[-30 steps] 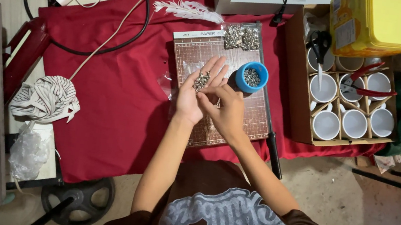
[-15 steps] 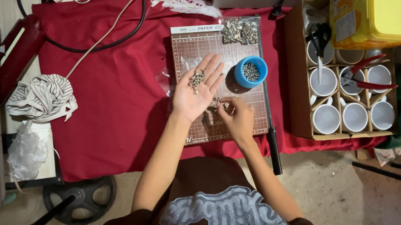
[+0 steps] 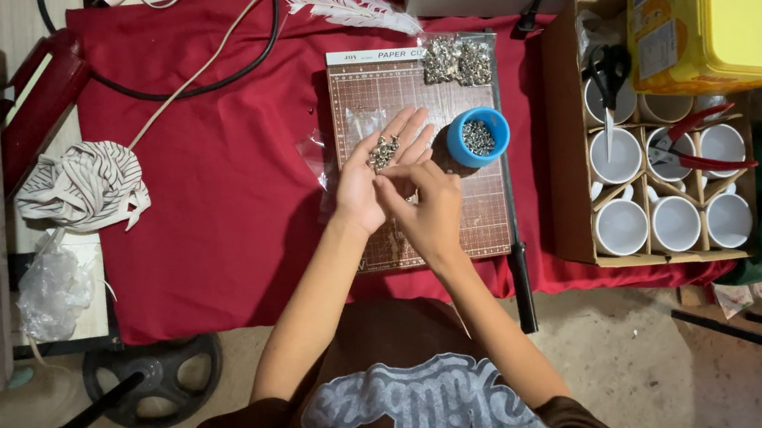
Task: The person sorts small silver metal parts from a plastic bag onto a cutting mat and into a blue container. They repeatedly pick up parts from the mat and their palm, separating them by hand and placing them into the container.
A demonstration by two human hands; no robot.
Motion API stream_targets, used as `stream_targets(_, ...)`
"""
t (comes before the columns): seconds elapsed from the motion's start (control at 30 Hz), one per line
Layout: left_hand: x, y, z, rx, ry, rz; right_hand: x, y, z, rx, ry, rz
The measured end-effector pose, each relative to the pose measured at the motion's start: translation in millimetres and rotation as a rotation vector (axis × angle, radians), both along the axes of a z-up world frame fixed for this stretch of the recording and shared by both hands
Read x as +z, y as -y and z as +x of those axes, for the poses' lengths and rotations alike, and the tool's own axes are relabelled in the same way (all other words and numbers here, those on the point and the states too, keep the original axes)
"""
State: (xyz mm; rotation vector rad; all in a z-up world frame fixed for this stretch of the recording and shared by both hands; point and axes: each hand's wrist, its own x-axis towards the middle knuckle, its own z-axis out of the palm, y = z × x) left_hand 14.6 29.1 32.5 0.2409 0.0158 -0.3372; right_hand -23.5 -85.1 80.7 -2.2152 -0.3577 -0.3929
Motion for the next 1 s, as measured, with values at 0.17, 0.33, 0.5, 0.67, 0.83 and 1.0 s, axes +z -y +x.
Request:
stream_targets(0.17, -12.1, -5.2, 2.0, -0.020, -0.081, -0.218, -23.3, 25.2, -9.8, -0.127, -0.120, 0.087)
stream_targets(0.33, -20.4, -6.6, 3.9, -0.021, -0.093, -0.301, -57.6, 47.7, -16.7, -0.148, -0.138, 0.028)
stream_targets(0.5, -22.7, -7.3, 3.5, -0.028, -0.041, -0.288, -46.6, 31.9, -17.7, -0.266, -0.256, 0.144)
stream_targets(0.67, -12.9, -3.5, 0.5, 0.011, -0.040, -0.126, -2.7, 5.1, -0.4, -0.104, -0.101, 0.089)
stream_targets(0.83, -3.2, -2.5, -2.0, 0.009, -0.066, -0.066, 9.6, -8.9, 3.0, -0.015, 0.017, -0.049)
stream_targets(1.0, -19.5, 2.2, -2.2, -0.013, -0.026, -0.052, -7.0, -0.9, 3.1, -0.016, -0.178, 0.154)
